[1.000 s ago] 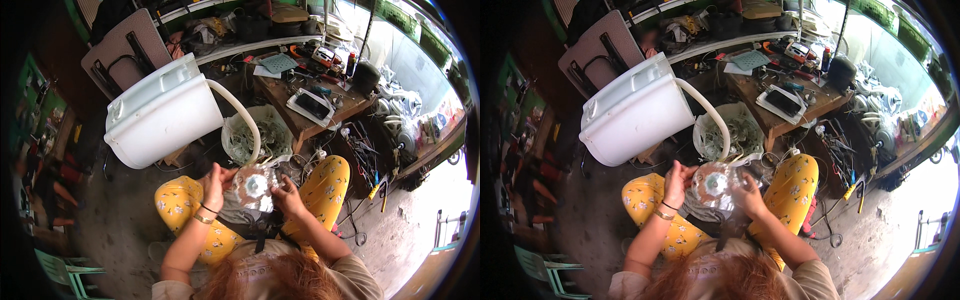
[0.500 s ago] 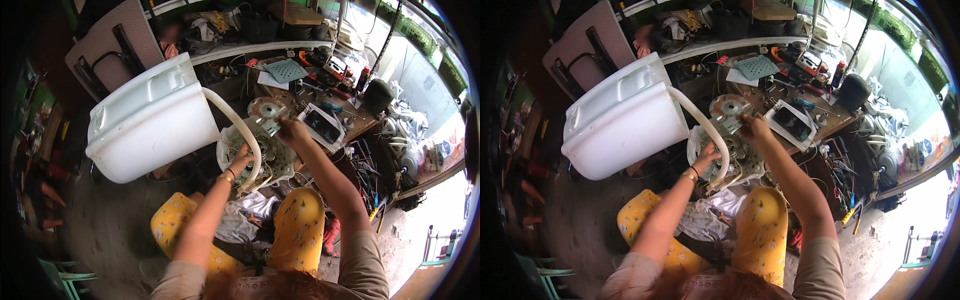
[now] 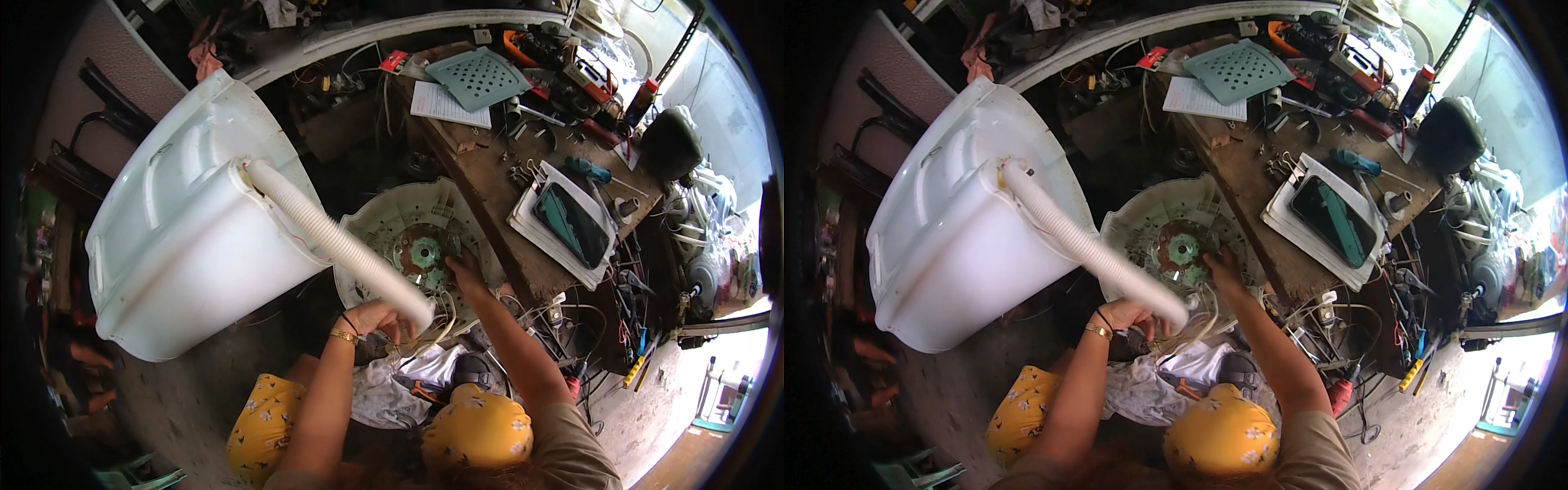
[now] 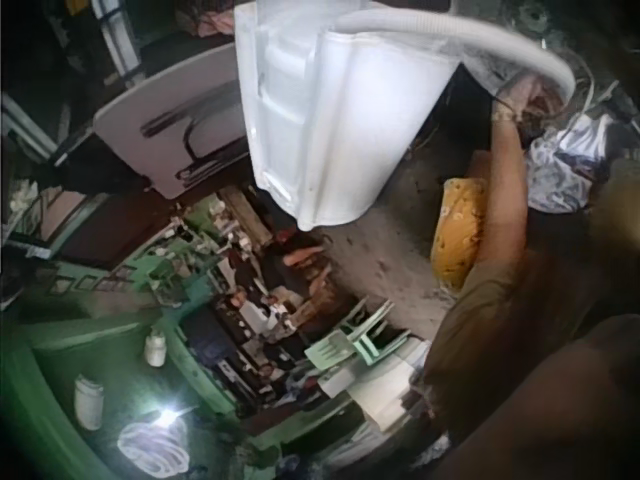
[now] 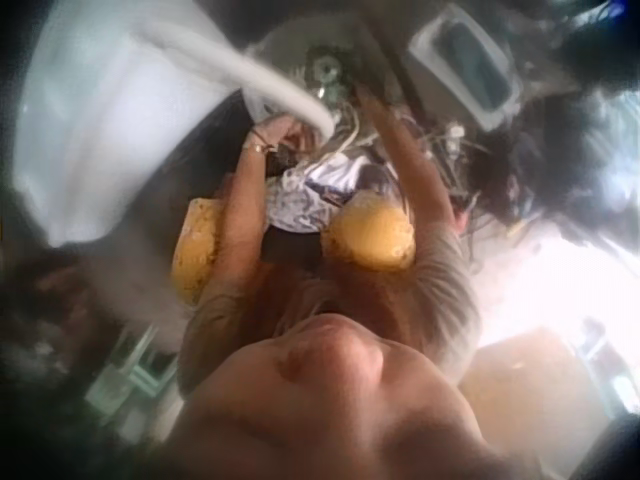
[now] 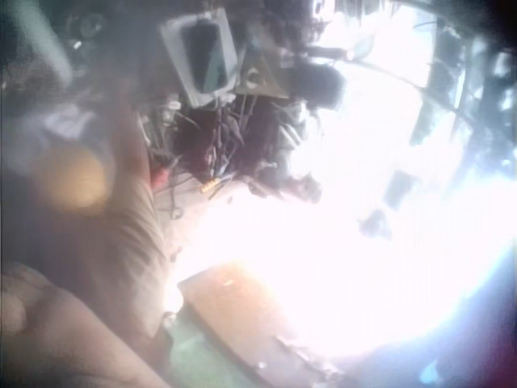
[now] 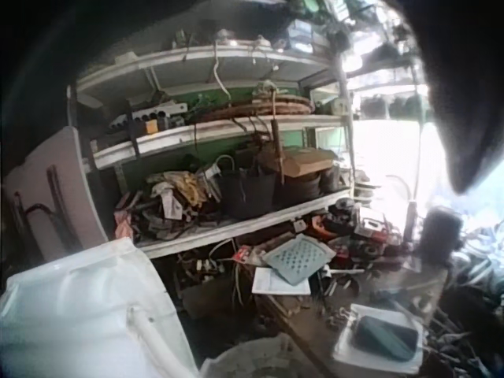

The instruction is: The person uses pliers and a screwdriver to manipulate and repair metal components from an appliance while sitting in a workspace.

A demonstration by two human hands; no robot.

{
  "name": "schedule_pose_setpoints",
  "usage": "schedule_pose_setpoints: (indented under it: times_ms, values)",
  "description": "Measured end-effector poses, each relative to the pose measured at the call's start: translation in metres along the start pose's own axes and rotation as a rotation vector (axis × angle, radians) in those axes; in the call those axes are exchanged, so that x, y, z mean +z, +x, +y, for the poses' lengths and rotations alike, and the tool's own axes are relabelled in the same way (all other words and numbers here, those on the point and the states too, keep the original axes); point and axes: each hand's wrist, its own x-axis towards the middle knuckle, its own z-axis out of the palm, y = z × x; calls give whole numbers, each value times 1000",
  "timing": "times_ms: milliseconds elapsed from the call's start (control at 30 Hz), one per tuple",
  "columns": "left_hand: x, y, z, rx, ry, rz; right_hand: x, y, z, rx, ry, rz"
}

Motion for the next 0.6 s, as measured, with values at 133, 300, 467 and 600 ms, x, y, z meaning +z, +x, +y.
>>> schedule_pose_setpoints:
  times_ms: [133, 300, 467, 600]
  values:
    - [-13, 23, -7, 117, 152, 8, -5, 11, 4, -1, -96, -36]
    - [-47, 47, -42, 260, 146, 396, -16, 35, 34, -122, -439, 81]
    - [-69, 77, -53, 554, 127, 936, -19, 55, 60, -402, -690, 179]
    - [-60, 85, -52, 512, 41, 930, -9, 36, 31, -454, -655, 193]
